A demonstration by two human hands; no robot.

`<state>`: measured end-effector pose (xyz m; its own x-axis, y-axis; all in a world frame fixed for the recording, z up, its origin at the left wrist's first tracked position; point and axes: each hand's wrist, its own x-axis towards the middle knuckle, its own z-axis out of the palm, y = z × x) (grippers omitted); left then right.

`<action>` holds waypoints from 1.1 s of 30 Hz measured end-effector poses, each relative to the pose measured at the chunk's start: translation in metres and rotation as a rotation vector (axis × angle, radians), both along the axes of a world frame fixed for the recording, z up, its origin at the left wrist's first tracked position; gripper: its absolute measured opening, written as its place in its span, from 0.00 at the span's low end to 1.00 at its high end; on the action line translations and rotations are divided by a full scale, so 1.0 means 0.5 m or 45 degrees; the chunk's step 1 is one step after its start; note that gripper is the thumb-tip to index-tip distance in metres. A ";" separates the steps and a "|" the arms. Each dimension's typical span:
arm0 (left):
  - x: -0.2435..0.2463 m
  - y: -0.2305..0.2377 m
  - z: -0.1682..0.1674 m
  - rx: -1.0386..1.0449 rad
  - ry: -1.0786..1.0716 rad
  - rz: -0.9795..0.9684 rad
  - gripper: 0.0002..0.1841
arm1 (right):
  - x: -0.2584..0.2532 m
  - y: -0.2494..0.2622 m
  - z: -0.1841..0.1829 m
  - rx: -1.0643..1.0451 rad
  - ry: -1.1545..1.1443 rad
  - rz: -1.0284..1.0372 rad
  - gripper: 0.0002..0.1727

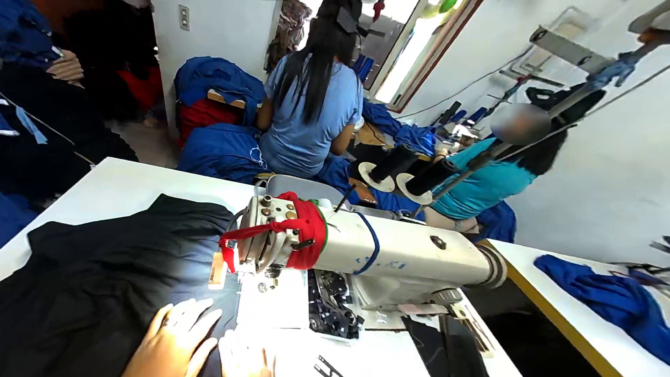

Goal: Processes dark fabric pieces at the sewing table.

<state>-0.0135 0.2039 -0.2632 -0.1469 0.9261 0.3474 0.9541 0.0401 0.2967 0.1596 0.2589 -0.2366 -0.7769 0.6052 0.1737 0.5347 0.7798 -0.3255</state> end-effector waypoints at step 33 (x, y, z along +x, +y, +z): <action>0.072 0.004 0.111 -0.010 -0.557 -0.197 0.16 | 0.254 0.300 0.099 -0.265 0.369 -0.539 0.12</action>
<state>0.0227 0.2060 -0.2078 -0.1380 0.9511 0.2762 0.7341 -0.0889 0.6732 0.2866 0.4089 -0.1871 -0.3963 0.8987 0.1876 0.6536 0.4197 -0.6298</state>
